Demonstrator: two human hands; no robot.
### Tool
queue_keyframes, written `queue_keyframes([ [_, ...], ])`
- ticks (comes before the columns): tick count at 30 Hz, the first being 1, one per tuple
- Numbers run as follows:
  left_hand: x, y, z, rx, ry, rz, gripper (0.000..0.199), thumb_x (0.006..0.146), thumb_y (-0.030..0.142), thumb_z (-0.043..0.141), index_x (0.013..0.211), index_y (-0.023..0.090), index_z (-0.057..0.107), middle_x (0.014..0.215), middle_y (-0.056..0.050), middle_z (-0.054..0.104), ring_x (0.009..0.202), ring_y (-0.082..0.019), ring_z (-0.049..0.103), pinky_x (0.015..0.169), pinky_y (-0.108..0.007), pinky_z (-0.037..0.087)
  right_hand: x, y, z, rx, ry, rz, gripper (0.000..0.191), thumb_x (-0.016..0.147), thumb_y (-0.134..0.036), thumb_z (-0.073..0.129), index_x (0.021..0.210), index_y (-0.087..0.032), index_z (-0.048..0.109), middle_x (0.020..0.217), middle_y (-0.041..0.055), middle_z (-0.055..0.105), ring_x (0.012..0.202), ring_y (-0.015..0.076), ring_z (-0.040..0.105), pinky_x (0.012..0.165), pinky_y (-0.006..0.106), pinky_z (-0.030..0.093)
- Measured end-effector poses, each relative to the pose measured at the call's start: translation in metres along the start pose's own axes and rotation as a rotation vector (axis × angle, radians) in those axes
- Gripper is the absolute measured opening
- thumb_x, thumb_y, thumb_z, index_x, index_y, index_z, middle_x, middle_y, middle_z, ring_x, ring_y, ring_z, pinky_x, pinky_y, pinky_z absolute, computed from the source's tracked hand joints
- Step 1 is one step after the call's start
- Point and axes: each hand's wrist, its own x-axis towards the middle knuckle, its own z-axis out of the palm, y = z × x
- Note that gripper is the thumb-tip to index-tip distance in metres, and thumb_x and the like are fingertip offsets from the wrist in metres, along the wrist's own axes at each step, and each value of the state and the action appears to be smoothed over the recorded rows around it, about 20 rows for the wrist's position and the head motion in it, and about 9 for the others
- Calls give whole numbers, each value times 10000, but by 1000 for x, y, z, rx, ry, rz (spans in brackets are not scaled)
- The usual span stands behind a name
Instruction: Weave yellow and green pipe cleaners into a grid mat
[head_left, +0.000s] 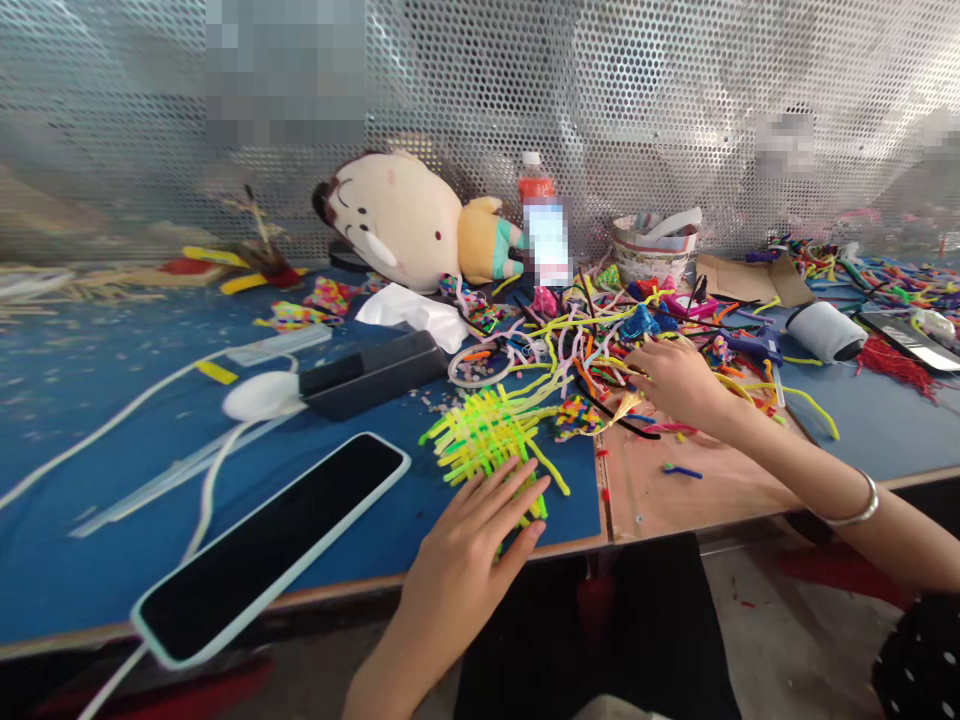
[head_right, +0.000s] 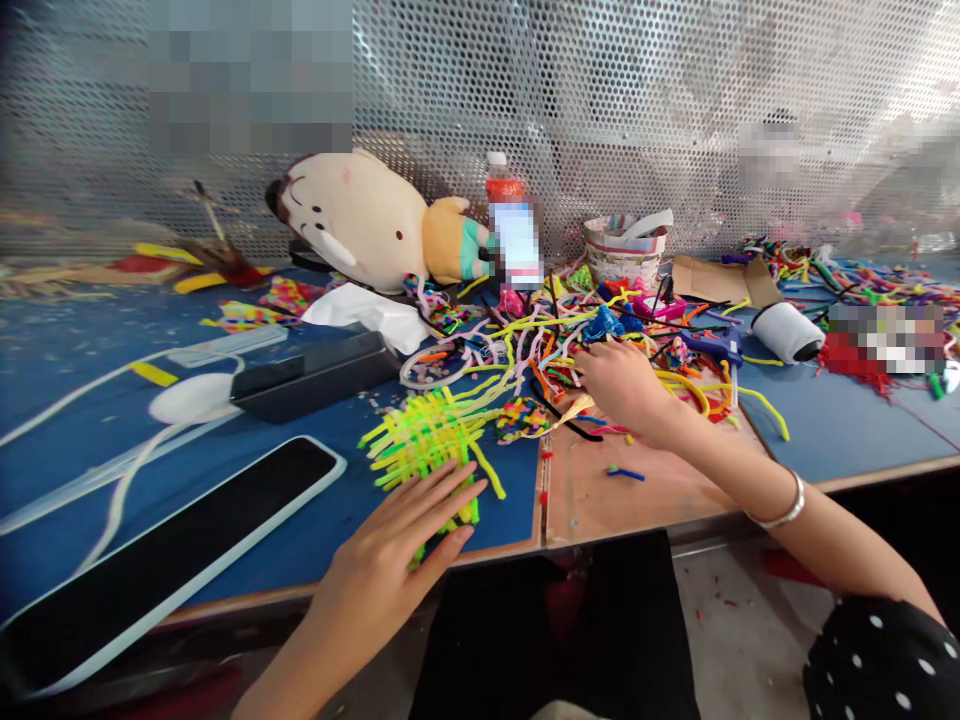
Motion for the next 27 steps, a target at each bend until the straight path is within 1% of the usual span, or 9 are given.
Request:
queue_keyframes([
  [2,0,0,0,-15,-1,-9,377,990,351,360,1228,203,612,1224,-81,673,1142,-262,636,902,-457,566,12,4,1,-82,-90,68,214,867,-124,517,966,-134,707,986,138,718,945,238,666,759,297,461],
  [4,0,1,0,-17,-1,-18,376,990,351,362,1228,204,613,1220,-82,676,1148,-259,633,905,-450,566,18,3,4,-132,-143,84,240,834,-69,512,952,-127,712,982,153,722,964,248,667,739,292,451],
  [7,0,2,0,-8,-5,-24,373,990,342,361,1227,206,614,1224,-78,674,1156,-253,628,915,-445,564,20,0,6,-155,-144,85,308,813,-4,458,950,-115,710,954,172,723,954,252,669,720,298,434],
  [10,1,3,0,-11,1,-24,369,988,334,365,1218,198,618,1234,-79,668,1157,-260,627,909,-457,567,19,5,2,-173,-116,98,335,814,6,420,952,-115,700,952,171,716,935,252,663,723,310,417],
  [13,0,3,2,-28,1,-27,363,984,330,375,1222,202,617,1240,-79,664,1157,-264,627,909,-467,565,16,17,-4,-202,45,131,314,844,-28,406,970,-117,679,934,154,701,915,242,639,736,313,402],
  [17,0,2,3,-43,-5,-33,368,984,331,372,1230,206,615,1240,-80,664,1158,-267,626,924,-478,556,9,28,-11,-215,286,158,273,885,-81,392,905,-127,660,819,115,673,784,211,585,704,305,384],
  [21,1,1,1,-51,-40,-43,387,989,351,352,1237,216,616,1243,-80,663,1180,-263,612,961,-478,534,-3,29,-15,-235,517,54,323,917,-81,343,788,-175,624,745,75,619,736,189,513,728,315,384],
  [24,2,2,-1,-78,-71,-68,392,988,360,351,1254,232,608,1260,-77,654,1210,-261,589,985,-477,515,-11,29,-17,-192,611,-46,363,952,-113,311,750,-211,596,710,53,574,714,186,472,774,354,403],
  [27,1,2,0,-92,-78,-82,400,988,373,349,1265,235,603,1278,-84,641,1221,-268,580,992,-480,506,-17,33,-17,-108,657,-100,336,965,-157,326,796,-241,605,700,39,544,722,189,458,809,399,413],
])
